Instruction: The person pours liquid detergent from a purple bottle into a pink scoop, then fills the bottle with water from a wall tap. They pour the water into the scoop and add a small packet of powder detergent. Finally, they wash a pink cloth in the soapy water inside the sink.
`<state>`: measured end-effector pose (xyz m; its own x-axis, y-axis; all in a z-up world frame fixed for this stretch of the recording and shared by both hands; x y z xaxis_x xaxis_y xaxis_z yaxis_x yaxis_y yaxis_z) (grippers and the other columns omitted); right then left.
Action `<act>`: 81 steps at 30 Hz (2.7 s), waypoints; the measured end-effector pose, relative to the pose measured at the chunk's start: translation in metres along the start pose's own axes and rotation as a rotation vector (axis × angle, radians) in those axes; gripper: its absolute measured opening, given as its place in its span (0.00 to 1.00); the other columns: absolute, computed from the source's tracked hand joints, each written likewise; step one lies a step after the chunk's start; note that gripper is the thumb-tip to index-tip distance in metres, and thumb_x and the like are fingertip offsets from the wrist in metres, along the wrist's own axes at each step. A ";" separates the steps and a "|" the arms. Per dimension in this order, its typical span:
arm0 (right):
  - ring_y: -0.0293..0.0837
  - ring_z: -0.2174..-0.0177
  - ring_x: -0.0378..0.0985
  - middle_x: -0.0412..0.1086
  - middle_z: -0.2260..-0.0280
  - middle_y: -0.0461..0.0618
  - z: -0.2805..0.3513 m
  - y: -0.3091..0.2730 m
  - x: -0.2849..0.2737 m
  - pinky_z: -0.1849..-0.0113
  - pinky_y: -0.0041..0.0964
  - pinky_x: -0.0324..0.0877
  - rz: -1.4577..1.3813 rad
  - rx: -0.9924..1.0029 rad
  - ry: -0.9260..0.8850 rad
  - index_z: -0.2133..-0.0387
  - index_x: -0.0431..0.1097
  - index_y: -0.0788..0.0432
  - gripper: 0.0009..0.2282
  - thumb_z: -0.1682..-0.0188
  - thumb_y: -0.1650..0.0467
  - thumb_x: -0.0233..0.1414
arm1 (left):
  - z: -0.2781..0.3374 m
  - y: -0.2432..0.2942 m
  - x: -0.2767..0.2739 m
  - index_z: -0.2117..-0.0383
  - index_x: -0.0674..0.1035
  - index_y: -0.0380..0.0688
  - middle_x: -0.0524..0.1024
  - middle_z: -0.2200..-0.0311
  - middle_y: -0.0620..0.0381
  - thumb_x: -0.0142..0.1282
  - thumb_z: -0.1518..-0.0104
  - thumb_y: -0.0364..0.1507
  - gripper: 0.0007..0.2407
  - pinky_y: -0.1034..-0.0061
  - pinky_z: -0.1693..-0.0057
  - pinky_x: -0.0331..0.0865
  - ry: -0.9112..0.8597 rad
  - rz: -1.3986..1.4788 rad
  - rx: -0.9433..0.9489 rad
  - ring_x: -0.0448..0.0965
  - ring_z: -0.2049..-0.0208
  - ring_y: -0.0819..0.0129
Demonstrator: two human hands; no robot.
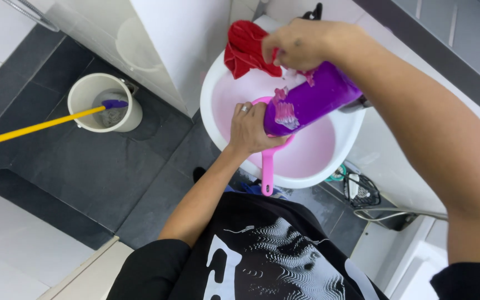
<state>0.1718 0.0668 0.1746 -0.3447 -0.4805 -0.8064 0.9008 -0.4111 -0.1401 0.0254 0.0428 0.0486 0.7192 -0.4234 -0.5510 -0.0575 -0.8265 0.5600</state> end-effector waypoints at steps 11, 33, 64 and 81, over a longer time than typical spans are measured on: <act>0.53 0.56 0.80 0.75 0.57 0.53 0.059 -0.039 0.049 0.55 0.46 0.76 0.458 0.070 -0.312 0.47 0.71 0.50 0.36 0.61 0.39 0.53 | 0.012 -0.008 0.010 0.61 0.76 0.36 0.78 0.75 0.51 0.71 0.70 0.50 0.34 0.64 0.53 0.65 -0.190 0.096 0.024 0.77 0.72 0.54; 0.55 0.64 0.81 0.79 0.65 0.57 0.023 0.036 0.063 0.59 0.48 0.73 0.074 0.073 -0.325 0.60 0.76 0.60 0.13 0.47 0.64 0.51 | 0.012 0.004 0.010 0.63 0.76 0.36 0.76 0.71 0.51 0.71 0.62 0.49 0.29 0.64 0.56 0.67 -0.030 0.242 0.205 0.76 0.71 0.56; 0.41 0.78 0.75 0.75 0.75 0.53 0.004 0.164 0.329 0.74 0.37 0.69 -1.170 0.357 0.675 0.52 0.74 0.59 0.14 0.52 0.73 0.51 | 0.062 -0.071 0.062 0.58 0.74 0.41 0.72 0.65 0.58 0.61 0.43 0.47 0.21 0.70 0.51 0.72 -0.055 0.976 -0.619 0.75 0.61 0.69; 0.60 0.60 0.81 0.76 0.60 0.61 -0.077 0.161 0.380 0.57 0.53 0.76 -0.267 0.457 0.292 0.61 0.74 0.58 0.15 0.54 0.61 0.59 | 0.040 -0.045 0.041 0.51 0.70 0.39 0.72 0.60 0.55 0.65 0.41 0.39 0.21 0.74 0.48 0.72 0.046 0.889 -0.709 0.74 0.58 0.71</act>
<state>0.2066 -0.1217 -0.1985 -0.3981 -0.1088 -0.9109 0.5657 -0.8107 -0.1504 0.0295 0.0479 -0.0242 0.6446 -0.7287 0.2314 -0.1660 0.1621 0.9727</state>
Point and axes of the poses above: each hand's wrist, its own z-axis away from the middle knuckle, its own x-axis out of the palm, y = z × x, the point moved 7 cm from there along -z, towards the middle knuckle
